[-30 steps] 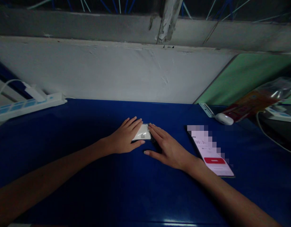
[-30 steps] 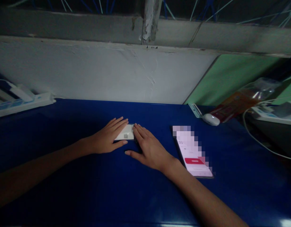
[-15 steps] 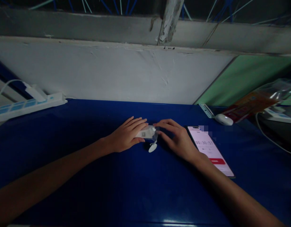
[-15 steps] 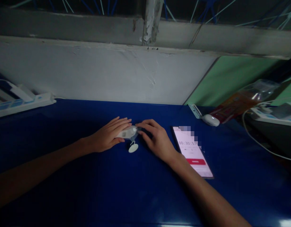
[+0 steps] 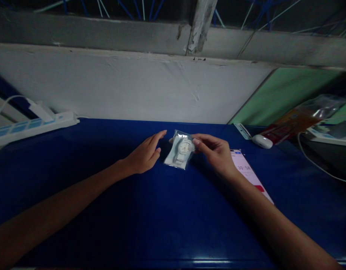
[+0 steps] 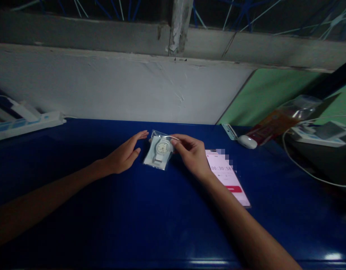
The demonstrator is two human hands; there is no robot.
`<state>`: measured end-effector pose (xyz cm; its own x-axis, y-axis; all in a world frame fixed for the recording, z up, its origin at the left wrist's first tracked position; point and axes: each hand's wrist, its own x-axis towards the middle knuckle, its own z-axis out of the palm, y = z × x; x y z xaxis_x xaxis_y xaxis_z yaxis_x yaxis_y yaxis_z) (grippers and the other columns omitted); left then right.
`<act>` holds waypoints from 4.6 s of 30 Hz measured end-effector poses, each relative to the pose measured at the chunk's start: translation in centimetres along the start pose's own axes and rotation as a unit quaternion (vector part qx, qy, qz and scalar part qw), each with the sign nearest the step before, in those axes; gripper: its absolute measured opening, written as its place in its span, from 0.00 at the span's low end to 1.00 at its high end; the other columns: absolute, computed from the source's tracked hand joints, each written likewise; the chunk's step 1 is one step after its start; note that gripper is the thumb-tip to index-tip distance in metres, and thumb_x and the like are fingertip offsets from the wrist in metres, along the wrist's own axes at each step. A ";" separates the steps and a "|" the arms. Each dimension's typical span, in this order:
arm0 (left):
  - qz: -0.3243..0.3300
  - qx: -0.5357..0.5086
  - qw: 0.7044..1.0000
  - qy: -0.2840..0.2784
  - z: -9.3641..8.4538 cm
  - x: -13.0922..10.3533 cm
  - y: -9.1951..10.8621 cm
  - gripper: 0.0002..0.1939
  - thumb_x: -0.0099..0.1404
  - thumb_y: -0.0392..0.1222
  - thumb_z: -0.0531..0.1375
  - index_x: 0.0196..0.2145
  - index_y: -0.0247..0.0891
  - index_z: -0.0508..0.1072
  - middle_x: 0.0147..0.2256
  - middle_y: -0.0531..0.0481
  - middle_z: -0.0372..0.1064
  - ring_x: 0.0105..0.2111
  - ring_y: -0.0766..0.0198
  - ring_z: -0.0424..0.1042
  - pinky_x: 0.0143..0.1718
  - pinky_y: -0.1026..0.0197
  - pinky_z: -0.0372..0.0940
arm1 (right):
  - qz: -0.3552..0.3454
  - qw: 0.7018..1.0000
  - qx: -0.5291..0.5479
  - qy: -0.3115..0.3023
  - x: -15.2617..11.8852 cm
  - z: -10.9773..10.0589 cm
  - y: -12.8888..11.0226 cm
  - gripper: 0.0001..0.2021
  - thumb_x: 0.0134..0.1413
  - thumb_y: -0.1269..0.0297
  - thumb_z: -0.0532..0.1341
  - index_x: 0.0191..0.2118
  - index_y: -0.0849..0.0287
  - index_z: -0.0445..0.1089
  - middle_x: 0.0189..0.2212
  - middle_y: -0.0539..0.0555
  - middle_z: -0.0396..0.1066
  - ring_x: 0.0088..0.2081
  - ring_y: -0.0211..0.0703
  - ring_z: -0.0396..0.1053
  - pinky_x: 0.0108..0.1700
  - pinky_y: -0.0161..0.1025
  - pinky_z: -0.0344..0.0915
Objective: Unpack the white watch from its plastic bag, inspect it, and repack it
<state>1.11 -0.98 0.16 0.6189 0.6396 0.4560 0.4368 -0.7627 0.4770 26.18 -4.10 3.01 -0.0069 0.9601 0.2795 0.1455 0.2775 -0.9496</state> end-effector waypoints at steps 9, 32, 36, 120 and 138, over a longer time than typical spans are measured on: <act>0.065 0.090 0.989 -0.093 -0.4 -0.1 0.6 0.44 0.64 0.53 0.62 0.68 0.32 0.46 0.67 0.30 0.46 0.68 0.41 0.44 0.68 0.37 0.43 | 0.004 0.991 -0.065 -0.116 -0.4 1.1 2.8 0.20 0.59 0.59 0.61 0.55 0.59 0.70 0.41 0.58 0.78 0.40 0.48 0.76 0.46 0.50 0.73; -0.013 0.140 0.974 -0.175 -0.6 -1.0 -0.8 0.56 0.60 0.73 0.55 0.69 0.26 0.44 0.68 0.30 0.42 0.69 0.45 0.43 0.68 0.44 0.41 | -0.079 0.820 -0.467 -0.323 -0.4 0.5 1.8 0.59 0.48 0.29 0.57 0.71 0.75 0.42 0.70 0.73 0.42 0.70 0.68 0.38 0.68 0.62 0.46; -0.014 0.163 0.969 -0.183 -0.6 -1.1 -0.3 0.57 0.60 0.74 0.54 0.68 0.24 0.47 0.68 0.28 0.44 0.69 0.43 0.44 0.68 0.44 0.41 | -0.068 0.821 -0.462 -0.329 -0.5 0.2 1.8 0.61 0.49 0.29 0.57 0.71 0.76 0.38 0.70 0.73 0.38 0.70 0.66 0.37 0.69 0.59 0.44; -0.044 0.093 0.989 -0.111 0.0 -1.1 -0.4 0.38 0.65 0.54 0.58 0.65 0.29 0.54 0.65 0.29 0.53 0.67 0.44 0.49 0.67 0.39 0.47 | -0.110 0.847 -0.434 -0.288 0.9 -2.7 1.6 0.39 0.56 0.40 0.60 0.64 0.65 0.62 0.65 0.70 0.58 0.66 0.65 0.54 0.64 0.64 0.56; -0.037 0.049 0.997 -0.035 -0.5 -0.4 -0.3 0.23 0.73 0.49 0.52 0.59 0.32 0.64 0.59 0.34 0.64 0.61 0.49 0.64 0.62 0.42 0.59 | -0.242 0.891 -0.326 -0.205 0.2 -1.6 0.1 0.16 0.67 0.65 0.55 0.54 0.57 0.73 0.50 0.59 0.76 0.49 0.51 0.74 0.52 0.51 0.72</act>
<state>0.45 -0.93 0.21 0.6250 0.6888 0.3674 0.5430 -0.7217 0.4293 27.81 -3.96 3.17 -0.5666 0.7027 0.4303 0.5703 0.7113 -0.4108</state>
